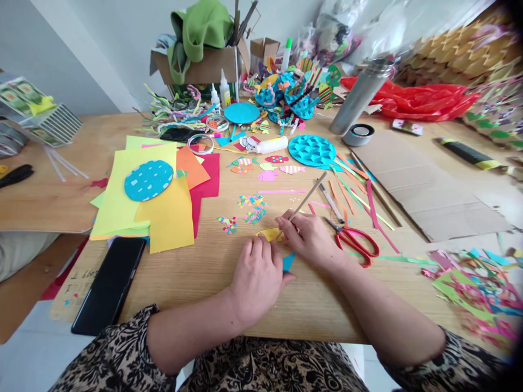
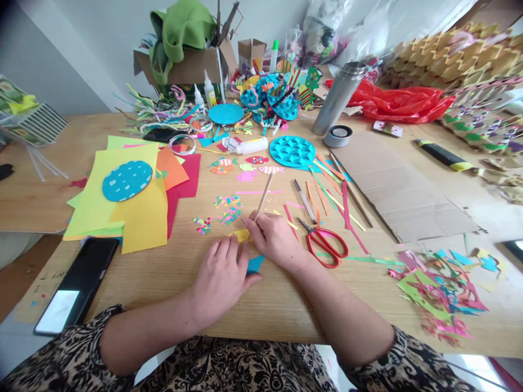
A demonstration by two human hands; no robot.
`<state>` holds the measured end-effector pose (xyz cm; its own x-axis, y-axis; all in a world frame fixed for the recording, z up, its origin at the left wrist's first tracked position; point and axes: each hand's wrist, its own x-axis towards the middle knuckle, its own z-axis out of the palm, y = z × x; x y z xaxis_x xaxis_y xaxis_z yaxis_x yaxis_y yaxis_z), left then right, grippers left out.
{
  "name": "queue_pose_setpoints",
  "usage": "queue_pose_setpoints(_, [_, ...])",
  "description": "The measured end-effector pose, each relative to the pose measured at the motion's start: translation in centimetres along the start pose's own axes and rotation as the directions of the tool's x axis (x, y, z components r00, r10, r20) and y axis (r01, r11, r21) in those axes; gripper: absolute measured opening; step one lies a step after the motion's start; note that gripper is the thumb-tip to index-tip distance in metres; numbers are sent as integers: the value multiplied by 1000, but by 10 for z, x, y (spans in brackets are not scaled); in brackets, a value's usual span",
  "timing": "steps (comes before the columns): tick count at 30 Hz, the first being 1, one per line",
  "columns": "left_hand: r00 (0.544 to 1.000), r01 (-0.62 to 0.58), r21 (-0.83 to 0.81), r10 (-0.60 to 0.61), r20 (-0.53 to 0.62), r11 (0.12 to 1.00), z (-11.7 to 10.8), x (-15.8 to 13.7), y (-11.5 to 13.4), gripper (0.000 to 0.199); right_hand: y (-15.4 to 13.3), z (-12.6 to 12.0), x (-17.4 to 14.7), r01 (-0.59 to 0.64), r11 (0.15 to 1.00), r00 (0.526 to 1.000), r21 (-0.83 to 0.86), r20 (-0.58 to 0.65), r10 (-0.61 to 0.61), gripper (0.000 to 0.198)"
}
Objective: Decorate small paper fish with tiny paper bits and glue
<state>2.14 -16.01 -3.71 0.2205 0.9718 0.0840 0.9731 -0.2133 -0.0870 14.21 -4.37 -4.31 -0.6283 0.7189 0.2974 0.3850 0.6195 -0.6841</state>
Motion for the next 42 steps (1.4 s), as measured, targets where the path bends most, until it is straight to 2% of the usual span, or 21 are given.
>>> queue_pose_setpoints(6, [1000, 4, 2, -4, 17, 1000, -1, 0, 0, 65, -4, -4, 0, -20, 998, 998, 54, -60, 23, 42])
queue_pose_setpoints(17, [1000, 6, 1, -6, 26, 1000, -2, 0, 0, 65, -1, 0, 1, -11, 1000, 1000, 3, -10, 11, 40])
queue_pose_setpoints(28, [1000, 3, -4, -3, 20, 1000, -2, 0, 0, 65, -1, -1, 1, -15, 1000, 1000, 17, -19, 16, 40])
queue_pose_setpoints(35, [1000, 0, -3, 0, 9, 1000, 0, -1, 0, 67, -7, -4, 0, 4, 998, 992, 64, -124, 4, 42])
queue_pose_setpoints(42, [1000, -2, 3, 2, 14, 1000, -1, 0, 0, 67, -7, 2, 1, 27, 999, 997, 21, -70, -25, 37])
